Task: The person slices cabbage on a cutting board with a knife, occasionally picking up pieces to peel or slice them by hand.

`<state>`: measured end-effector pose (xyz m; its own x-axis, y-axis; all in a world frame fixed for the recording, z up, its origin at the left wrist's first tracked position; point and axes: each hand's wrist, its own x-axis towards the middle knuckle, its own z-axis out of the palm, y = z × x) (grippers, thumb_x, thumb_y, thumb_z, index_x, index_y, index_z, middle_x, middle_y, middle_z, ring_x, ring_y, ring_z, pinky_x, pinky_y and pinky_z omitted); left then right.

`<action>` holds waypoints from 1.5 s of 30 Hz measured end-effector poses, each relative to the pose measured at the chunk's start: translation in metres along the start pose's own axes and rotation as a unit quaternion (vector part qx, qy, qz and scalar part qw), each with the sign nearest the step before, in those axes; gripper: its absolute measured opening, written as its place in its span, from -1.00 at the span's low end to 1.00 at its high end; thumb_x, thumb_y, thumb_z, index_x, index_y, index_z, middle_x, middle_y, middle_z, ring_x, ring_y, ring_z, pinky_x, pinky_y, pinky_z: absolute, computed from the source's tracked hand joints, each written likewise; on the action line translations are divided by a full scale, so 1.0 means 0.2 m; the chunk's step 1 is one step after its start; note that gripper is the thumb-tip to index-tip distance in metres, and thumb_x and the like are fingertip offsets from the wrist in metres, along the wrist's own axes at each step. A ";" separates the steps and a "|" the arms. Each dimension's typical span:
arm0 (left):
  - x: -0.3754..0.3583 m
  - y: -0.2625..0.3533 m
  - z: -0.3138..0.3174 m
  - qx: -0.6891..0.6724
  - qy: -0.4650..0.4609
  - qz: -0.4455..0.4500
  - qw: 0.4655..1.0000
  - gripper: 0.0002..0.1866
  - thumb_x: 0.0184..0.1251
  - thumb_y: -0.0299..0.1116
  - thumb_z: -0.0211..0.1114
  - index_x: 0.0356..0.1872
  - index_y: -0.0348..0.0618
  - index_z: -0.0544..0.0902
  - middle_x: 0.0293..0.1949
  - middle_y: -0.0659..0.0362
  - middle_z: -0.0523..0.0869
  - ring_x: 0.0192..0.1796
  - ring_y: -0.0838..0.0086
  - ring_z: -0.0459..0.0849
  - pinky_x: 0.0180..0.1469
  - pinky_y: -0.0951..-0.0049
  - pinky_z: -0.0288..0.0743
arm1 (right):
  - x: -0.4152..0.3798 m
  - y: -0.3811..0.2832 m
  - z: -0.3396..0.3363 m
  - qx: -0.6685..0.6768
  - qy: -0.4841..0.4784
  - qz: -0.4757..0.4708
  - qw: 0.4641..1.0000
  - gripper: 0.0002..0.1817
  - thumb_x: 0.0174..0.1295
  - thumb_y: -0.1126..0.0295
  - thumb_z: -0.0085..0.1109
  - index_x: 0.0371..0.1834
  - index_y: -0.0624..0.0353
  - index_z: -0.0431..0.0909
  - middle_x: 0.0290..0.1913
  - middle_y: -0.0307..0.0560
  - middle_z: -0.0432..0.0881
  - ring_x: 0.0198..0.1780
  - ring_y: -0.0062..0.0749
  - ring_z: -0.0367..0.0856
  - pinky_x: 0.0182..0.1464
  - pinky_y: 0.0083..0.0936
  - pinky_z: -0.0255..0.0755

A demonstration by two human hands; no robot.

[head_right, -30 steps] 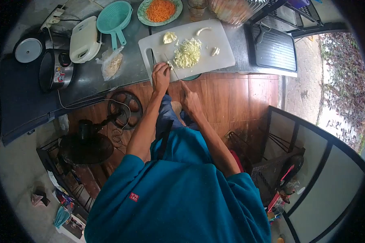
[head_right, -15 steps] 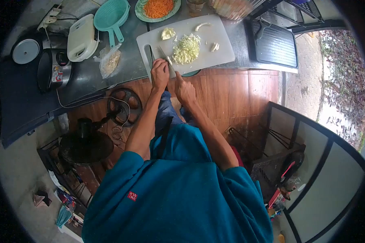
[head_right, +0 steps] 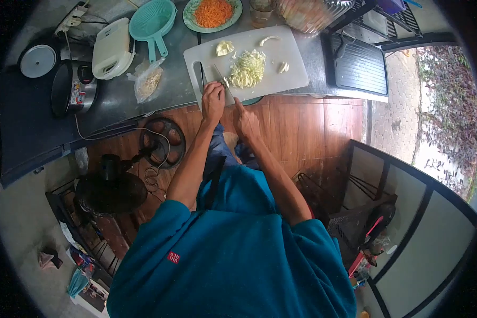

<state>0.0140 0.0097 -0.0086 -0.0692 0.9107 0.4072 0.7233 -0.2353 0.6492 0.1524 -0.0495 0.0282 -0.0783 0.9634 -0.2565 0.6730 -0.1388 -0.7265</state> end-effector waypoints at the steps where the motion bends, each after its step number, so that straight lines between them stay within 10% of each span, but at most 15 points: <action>1: 0.01 0.00 -0.01 0.002 0.001 0.002 1.000 -0.91 0.20 -0.57 0.31 -0.30 -0.36 0.72 -0.16 0.02 0.68 0.01 0.16 0.63 0.06 0.25 0.54 | 0.01 -0.01 0.00 0.002 0.001 -0.002 1.000 -0.56 0.46 0.23 -0.11 0.33 0.14 0.42 -0.36 0.48 0.59 -0.32 0.39 0.60 -0.29 0.10 0.42; 45: 0.01 0.02 0.00 -0.018 -0.008 -0.049 0.999 -0.89 0.16 -0.57 0.32 -0.30 -0.38 0.70 -0.15 0.02 0.65 -0.04 0.11 0.61 0.05 0.23 0.51 | -0.02 0.03 -0.09 0.045 0.005 -0.001 0.999 -0.52 0.36 0.29 -0.08 0.36 0.05 0.39 -0.30 0.51 0.58 -0.24 0.41 0.59 -0.17 0.14 0.41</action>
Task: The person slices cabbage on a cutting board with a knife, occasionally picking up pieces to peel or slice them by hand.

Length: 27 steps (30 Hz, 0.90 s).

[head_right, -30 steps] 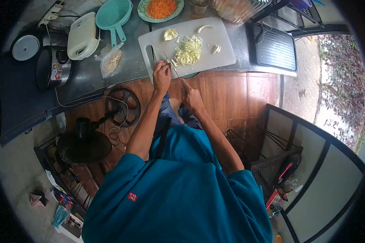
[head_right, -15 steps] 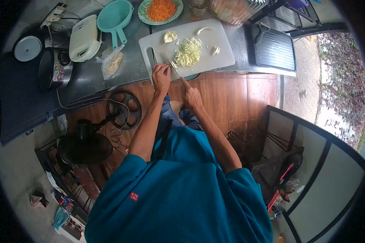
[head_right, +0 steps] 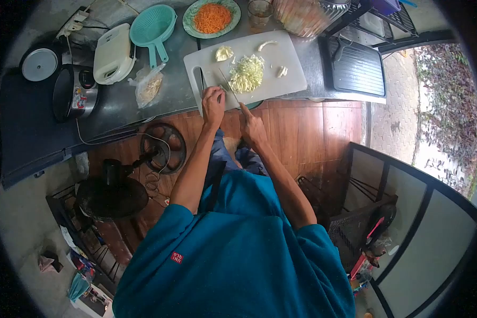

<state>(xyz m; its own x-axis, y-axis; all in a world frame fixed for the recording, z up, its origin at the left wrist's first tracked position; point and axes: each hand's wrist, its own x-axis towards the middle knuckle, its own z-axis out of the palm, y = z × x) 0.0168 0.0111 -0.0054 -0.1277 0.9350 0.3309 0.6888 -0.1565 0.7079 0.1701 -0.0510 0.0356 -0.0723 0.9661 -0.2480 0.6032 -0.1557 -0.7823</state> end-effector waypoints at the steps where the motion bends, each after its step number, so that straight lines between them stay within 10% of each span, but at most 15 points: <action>1: 0.00 0.00 0.01 -0.001 0.000 -0.002 1.000 -0.89 0.16 -0.57 0.32 -0.30 -0.38 0.70 -0.15 0.02 0.65 -0.04 0.11 0.61 0.05 0.23 0.51 | -0.01 0.00 -0.01 -0.002 -0.001 0.000 1.000 -0.52 0.36 0.29 -0.08 0.36 0.05 0.39 -0.30 0.51 0.58 -0.24 0.41 0.59 -0.17 0.14 0.41; 19: 0.02 0.02 0.05 0.043 0.001 0.048 0.998 -0.89 0.17 -0.58 0.30 -0.29 -0.38 0.71 -0.12 0.03 0.67 -0.01 0.14 0.61 0.05 0.23 0.53 | 0.01 0.06 0.03 -0.110 -0.015 -0.016 0.994 -0.55 0.42 0.30 -0.03 0.34 0.15 0.38 -0.48 0.46 0.55 -0.39 0.36 0.59 -0.33 0.11 0.41; 27: 0.03 0.06 0.02 0.074 0.008 0.014 0.997 -0.91 0.15 -0.48 0.36 -0.35 -0.25 0.77 -0.24 0.16 0.77 -0.08 0.23 0.61 0.00 0.30 0.54 | 0.01 0.02 -0.03 0.029 0.002 0.008 1.000 -0.59 0.44 0.28 -0.04 0.24 0.26 0.48 -0.16 0.52 0.58 -0.08 0.38 0.59 -0.12 -0.01 0.48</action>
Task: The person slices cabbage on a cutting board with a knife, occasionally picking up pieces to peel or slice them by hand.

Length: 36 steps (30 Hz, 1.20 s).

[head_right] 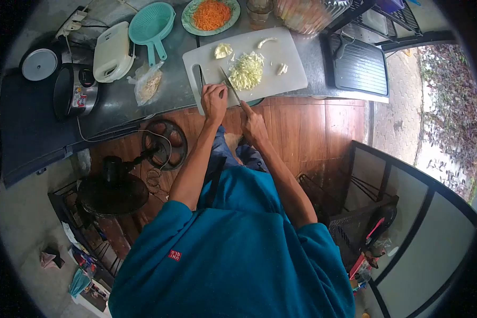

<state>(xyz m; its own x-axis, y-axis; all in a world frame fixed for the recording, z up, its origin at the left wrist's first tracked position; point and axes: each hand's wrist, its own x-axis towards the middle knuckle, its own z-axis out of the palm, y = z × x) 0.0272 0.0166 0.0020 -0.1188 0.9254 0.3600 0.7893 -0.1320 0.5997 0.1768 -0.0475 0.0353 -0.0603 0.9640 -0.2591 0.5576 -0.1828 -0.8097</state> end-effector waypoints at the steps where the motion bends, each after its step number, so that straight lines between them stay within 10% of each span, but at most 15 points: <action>1: 0.00 0.00 0.00 0.000 0.002 0.000 1.000 -0.91 0.15 -0.48 0.36 -0.35 -0.25 0.77 -0.24 0.16 0.77 -0.08 0.23 0.61 0.00 0.30 0.54 | 0.00 0.00 0.01 -0.001 0.000 -0.002 1.000 -0.59 0.44 0.28 -0.04 0.24 0.26 0.48 -0.16 0.52 0.58 -0.08 0.38 0.59 -0.12 -0.01 0.48; 15: -0.04 -0.04 0.01 0.004 0.009 0.008 1.000 -0.88 0.08 -0.52 0.38 -0.33 -0.28 0.75 -0.19 0.13 0.76 -0.03 0.20 0.62 0.07 0.27 0.52 | -0.05 -0.04 -0.06 -0.057 -0.087 0.037 0.994 -0.49 0.37 0.30 -0.08 0.40 0.03 0.34 -0.29 0.44 0.62 -0.25 0.40 0.60 -0.18 0.14 0.45; 36: 0.00 -0.07 0.03 -0.060 0.037 -0.039 0.997 -0.89 0.05 -0.49 0.42 -0.36 -0.16 0.74 -0.19 0.20 0.77 -0.08 0.22 0.62 0.08 0.30 0.46 | -0.01 -0.01 -0.03 -0.006 0.019 -0.021 1.000 -0.58 0.43 0.23 -0.06 0.25 0.19 0.49 -0.28 0.47 0.60 -0.20 0.38 0.61 -0.15 0.07 0.46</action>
<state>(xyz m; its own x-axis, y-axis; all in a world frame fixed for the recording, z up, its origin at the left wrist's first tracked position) 0.0197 0.0205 -0.0113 -0.2240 0.9063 0.3583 0.6993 -0.1066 0.7068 0.1808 -0.0489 0.0400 -0.0524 0.9776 -0.2037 0.5651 -0.1392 -0.8132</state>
